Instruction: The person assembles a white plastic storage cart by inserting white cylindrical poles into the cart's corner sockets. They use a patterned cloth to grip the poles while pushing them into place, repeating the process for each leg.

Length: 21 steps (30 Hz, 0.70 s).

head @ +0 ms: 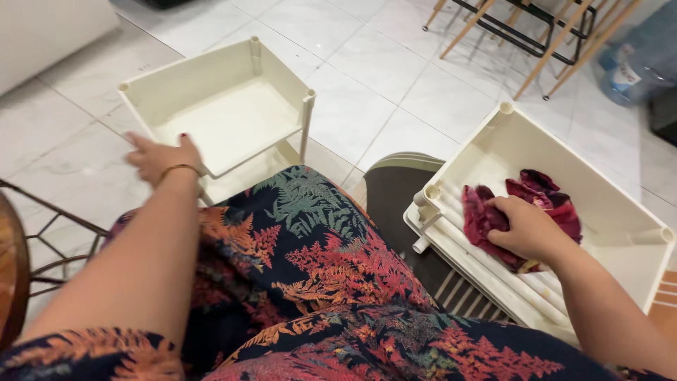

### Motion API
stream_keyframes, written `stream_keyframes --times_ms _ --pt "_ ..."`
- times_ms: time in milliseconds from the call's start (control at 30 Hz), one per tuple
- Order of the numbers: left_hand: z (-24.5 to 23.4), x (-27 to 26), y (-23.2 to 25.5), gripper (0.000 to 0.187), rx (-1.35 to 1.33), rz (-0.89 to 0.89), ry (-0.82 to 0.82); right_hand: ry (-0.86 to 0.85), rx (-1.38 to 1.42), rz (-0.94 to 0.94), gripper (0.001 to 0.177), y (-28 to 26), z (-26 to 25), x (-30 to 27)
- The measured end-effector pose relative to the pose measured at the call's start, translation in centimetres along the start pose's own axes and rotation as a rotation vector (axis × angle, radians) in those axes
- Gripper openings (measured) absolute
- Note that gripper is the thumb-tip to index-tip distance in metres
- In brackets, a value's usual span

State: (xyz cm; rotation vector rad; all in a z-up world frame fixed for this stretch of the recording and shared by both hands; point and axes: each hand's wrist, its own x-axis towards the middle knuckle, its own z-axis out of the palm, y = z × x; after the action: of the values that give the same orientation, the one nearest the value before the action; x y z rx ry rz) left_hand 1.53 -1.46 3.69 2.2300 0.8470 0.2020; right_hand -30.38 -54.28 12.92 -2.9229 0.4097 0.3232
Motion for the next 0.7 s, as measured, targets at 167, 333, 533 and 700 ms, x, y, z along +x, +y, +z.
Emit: stream_keyframes --times_ms 167,333,533,700 --pt "-1.8 -7.0 4.0 0.072 -0.076 0.237 -0.176 0.056 0.067 0.014 0.053 -0.7 0.0 0.1" --pt "-6.3 -15.4 8.7 0.062 -0.195 0.516 -0.320 0.172 0.168 0.307 0.036 -2.7 -5.5 -1.0" --pt "-10.7 -21.5 14.4 0.053 -0.444 0.780 -0.741 0.825 0.070 -0.120 0.033 -9.3 -16.6 -2.5" --pt "-12.9 -23.3 16.1 0.066 -0.831 0.927 -1.012 0.442 1.321 -0.441 0.021 -18.8 -20.7 0.0"
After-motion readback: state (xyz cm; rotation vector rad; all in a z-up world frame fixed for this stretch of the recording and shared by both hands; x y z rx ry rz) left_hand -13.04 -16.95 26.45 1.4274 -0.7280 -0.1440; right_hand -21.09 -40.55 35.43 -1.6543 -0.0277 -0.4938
